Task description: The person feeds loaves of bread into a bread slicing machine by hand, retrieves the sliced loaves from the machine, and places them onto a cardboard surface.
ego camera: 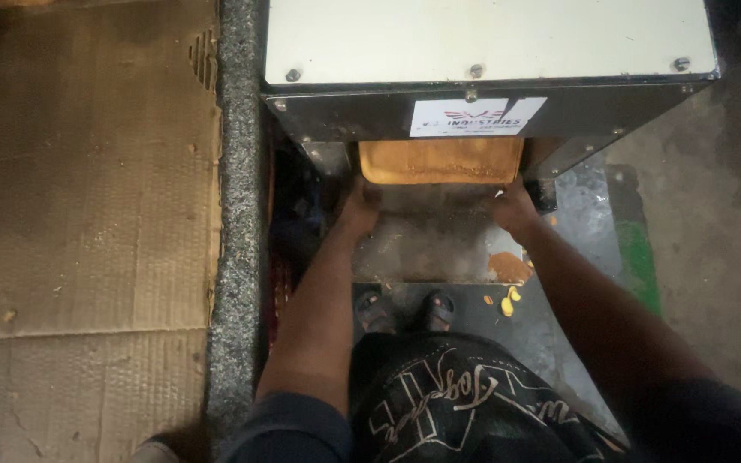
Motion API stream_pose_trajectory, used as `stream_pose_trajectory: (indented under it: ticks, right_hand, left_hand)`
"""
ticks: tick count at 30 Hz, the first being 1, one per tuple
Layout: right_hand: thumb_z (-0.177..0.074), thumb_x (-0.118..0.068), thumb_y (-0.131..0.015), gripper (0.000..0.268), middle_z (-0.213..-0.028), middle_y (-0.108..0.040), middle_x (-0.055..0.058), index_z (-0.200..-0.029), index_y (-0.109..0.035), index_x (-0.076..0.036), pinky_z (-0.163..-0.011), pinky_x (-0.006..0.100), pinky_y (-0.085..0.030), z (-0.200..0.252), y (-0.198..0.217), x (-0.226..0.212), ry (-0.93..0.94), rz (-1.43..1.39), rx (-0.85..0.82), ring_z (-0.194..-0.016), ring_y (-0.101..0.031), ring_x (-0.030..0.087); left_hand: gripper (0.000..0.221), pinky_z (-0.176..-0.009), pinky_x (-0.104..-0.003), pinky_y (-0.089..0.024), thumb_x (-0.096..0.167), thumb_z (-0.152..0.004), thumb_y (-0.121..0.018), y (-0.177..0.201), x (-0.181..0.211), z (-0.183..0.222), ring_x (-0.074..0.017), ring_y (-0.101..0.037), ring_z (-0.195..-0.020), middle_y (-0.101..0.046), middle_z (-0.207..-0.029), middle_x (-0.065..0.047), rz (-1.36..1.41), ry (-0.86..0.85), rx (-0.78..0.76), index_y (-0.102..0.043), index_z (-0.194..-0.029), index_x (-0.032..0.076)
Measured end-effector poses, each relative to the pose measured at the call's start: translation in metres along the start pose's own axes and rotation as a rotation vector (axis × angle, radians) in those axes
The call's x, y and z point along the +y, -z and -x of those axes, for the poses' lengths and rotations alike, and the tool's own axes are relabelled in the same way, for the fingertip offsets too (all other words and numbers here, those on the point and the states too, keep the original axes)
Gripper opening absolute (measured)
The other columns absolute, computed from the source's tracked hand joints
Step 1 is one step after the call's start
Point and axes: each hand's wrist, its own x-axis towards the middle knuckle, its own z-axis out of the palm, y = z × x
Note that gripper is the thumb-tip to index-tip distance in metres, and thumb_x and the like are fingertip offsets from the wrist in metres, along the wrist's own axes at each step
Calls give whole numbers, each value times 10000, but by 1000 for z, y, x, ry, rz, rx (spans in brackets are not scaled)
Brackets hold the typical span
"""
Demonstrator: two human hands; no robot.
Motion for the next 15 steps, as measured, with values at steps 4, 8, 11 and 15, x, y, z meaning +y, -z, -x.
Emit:
stream_pose_trajectory:
  ticks: [4,8,11,15]
  right_hand:
    - [-849,-3,-736,812,-1406,-550,173,-1520,-278,-9,-938,378,-529,8,-1,-7,86,-32,5,-1185,-581,258]
    - [-841,-26,-708,836,-1406,-535,154,-1539,-248,-54,-883,410,-547,15,3,-25,-96,-14,-27,-1147,-604,280]
    - [-885,-47,-713,765,-1407,-549,173,-1532,-304,-40,-924,418,-530,23,3,-40,-43,48,-22,-1176,-589,312]
    - [-853,-22,-723,792,-1476,-471,165,-1527,-308,-45,-974,388,-511,27,10,-51,83,-97,-86,-1272,-524,263]
  left_hand:
    - [515,-1040,-429,-539,216,-941,-662,5,5,2,-307,-695,-1187,-724,-1262,-168,-73,88,-44,-507,-1413,80]
    - [578,-1073,-435,-520,255,-937,-672,23,42,19,-315,-665,-1245,-694,-1336,-166,-128,163,-82,-472,-1459,110]
    - [635,-1094,-433,-487,281,-946,-673,35,66,31,-316,-606,-1296,-630,-1407,-158,-152,212,-104,-420,-1511,138]
    - [671,-1076,-420,-494,309,-927,-704,38,81,33,-297,-597,-1281,-610,-1407,-143,11,162,-112,-431,-1505,107]
